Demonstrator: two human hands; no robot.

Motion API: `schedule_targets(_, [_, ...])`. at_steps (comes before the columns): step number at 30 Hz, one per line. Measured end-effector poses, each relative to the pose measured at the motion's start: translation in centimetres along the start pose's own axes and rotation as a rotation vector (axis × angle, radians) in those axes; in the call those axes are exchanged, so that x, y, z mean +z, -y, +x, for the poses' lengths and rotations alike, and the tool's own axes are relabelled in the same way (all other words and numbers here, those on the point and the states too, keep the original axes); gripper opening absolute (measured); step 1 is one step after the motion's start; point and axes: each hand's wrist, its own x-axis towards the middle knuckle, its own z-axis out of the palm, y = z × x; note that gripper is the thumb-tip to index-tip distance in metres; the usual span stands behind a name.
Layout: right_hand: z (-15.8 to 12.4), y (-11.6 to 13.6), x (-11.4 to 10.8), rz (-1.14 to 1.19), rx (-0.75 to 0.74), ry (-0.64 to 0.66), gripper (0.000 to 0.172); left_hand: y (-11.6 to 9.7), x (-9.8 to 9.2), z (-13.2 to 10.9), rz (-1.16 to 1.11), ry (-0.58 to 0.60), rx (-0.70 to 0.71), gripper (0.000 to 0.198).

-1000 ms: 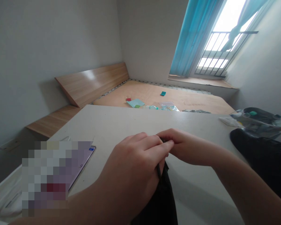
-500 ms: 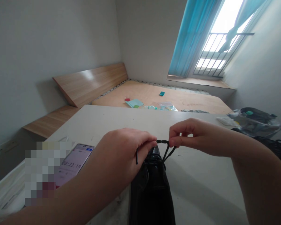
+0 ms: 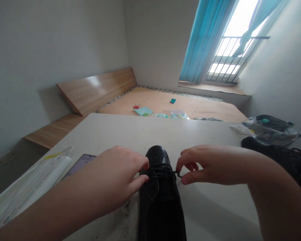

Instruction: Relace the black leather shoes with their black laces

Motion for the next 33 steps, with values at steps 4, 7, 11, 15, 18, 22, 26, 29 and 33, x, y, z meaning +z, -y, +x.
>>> schedule_targets(4, [1.2,1.7,0.5,0.020,-0.086,0.040,0.021,-1.1,0.6,0.7,0.060,0.110,0.004,0.019])
schedule_targets(7, [1.3,1.6,0.4,0.067,-0.108,0.044,0.023,-1.3,0.7,1.1,0.095,0.133,0.039,0.024])
schedule_targets(11, [1.2,1.0,0.1,0.116,-0.133,0.024,0.028,-1.3,0.3,1.3,0.111,0.118,0.073,0.029])
schedule_targets(15, [1.1,-0.1,0.7,0.128,-0.183,0.016,0.027,-1.0,-0.1,1.0,0.162,0.152,0.080,0.029])
schedule_targets(18, [1.0,-0.9,2.3,0.211,-0.184,0.001,0.027,-0.7,-0.1,0.9,0.212,0.214,0.076,0.029])
schedule_targets(22, [0.8,-1.7,4.9,0.491,-0.129,-0.136,0.030,0.1,0.2,1.0,0.096,0.235,0.012,0.031])
schedule_targets(26, [0.5,-1.9,6.0,0.751,-0.169,-0.229,0.039,1.2,2.1,0.9,-0.508,0.260,-0.126,0.034])
schedule_targets(29, [0.5,-1.3,6.4,1.087,-0.153,-0.336,0.039,1.3,4.3,0.5,-0.951,0.137,-0.227,0.036])
schedule_targets(33, [0.7,0.2,7.4,1.321,0.038,-0.397,0.038,0.3,6.1,0.3,-1.119,0.007,-0.257,0.029])
